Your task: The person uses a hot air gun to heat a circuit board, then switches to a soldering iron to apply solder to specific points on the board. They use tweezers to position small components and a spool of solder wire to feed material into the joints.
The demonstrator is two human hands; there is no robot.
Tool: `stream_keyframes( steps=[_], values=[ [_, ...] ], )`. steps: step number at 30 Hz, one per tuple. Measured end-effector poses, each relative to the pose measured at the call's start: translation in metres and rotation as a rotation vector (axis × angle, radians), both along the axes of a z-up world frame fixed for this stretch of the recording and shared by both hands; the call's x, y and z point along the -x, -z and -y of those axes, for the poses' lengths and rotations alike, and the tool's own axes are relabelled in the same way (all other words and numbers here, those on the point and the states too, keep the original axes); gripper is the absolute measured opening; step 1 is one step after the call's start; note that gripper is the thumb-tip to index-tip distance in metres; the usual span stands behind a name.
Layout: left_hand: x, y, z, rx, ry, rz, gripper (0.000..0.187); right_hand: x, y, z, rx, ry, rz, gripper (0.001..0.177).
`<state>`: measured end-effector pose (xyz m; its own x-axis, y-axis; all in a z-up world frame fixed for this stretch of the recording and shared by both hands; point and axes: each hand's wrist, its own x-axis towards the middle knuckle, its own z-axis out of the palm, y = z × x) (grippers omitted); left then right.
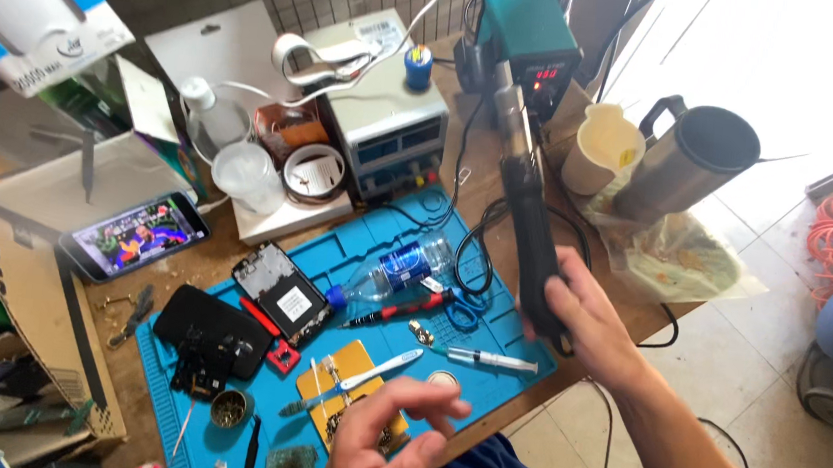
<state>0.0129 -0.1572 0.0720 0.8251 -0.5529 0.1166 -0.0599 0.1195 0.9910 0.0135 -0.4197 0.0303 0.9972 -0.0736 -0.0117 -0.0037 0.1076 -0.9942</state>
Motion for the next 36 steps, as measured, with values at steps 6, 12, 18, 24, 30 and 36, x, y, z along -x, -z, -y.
stream_keyframes(
  steps=[6,12,18,24,30,36],
  values=[
    [0.009,0.013,-0.003,0.036,-0.309,0.313,0.009,-0.067,0.004,0.013,-0.160,0.100,-0.086,0.036],
    [-0.003,0.048,-0.027,0.129,-0.214,0.419,0.011,-0.118,-0.023,0.003,-0.042,0.179,-0.176,0.035],
    [-0.037,0.121,-0.055,0.170,0.238,0.406,0.027,-0.158,-0.017,0.008,-0.015,0.235,-0.162,0.042],
    [-0.065,0.160,-0.054,-0.195,0.652,0.336,0.012,-0.186,-0.005,0.019,-0.016,0.257,-0.166,0.044],
    [-0.058,0.148,-0.062,-0.212,0.602,0.334,0.011,-0.198,0.005,0.025,-0.038,0.293,-0.182,0.045],
    [-0.031,0.116,-0.070,-0.028,0.169,0.489,0.028,-0.179,0.002,0.022,0.124,0.398,-0.233,0.061]
  ],
)
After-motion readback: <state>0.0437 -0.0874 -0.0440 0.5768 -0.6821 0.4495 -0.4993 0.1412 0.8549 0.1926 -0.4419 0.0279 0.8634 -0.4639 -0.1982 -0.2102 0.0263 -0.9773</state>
